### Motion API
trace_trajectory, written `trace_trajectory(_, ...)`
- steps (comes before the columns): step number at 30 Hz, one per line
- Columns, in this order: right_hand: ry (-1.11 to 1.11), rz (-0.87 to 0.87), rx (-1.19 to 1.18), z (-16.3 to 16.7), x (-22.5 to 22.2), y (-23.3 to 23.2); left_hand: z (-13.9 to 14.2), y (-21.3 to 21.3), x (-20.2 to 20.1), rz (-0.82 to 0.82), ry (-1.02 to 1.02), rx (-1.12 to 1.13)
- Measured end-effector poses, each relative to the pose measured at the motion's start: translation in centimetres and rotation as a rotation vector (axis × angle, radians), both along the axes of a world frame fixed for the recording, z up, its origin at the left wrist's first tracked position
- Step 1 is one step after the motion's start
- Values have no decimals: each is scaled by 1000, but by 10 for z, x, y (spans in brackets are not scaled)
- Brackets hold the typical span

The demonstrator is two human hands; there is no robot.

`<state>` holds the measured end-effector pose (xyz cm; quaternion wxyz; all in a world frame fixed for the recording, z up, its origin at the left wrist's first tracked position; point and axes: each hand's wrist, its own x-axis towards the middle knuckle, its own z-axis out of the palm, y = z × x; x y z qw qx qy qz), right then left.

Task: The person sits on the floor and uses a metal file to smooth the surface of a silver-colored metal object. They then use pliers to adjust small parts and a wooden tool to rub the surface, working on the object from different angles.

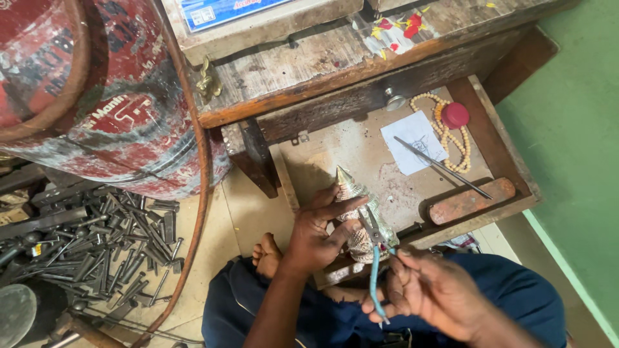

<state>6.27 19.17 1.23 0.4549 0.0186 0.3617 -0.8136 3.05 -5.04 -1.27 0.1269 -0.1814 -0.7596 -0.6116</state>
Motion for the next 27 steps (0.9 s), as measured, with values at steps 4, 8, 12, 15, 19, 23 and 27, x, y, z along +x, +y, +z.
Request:
trace_trajectory(4, 46, 90, 105, 7, -1, 37, -1, 0, 0, -9, 10, -2)
trace_trajectory(8, 131, 145, -5, -7, 22, 80, -3, 0, 0, -6, -15, -26)
trace_trajectory(12, 311, 135, 271, -50, 44, 117, -6, 1, 0, -2, -56, -8)
trace_trajectory(15, 745, 232, 701, -100, 61, 129, -10, 1, 0, 3, -105, -5)
trace_trajectory(19, 1360, 393, 1147, -160, 92, 139, -19, 0, -2, -19, -19, -5)
trace_trajectory(23, 1582, 466, 1326, -190, 121, 154, -27, 1, -5, 34, -7, -49)
trace_trajectory(27, 1646, 454, 1380, -187, 136, 161, -32, 6, -13, 10, -207, 120)
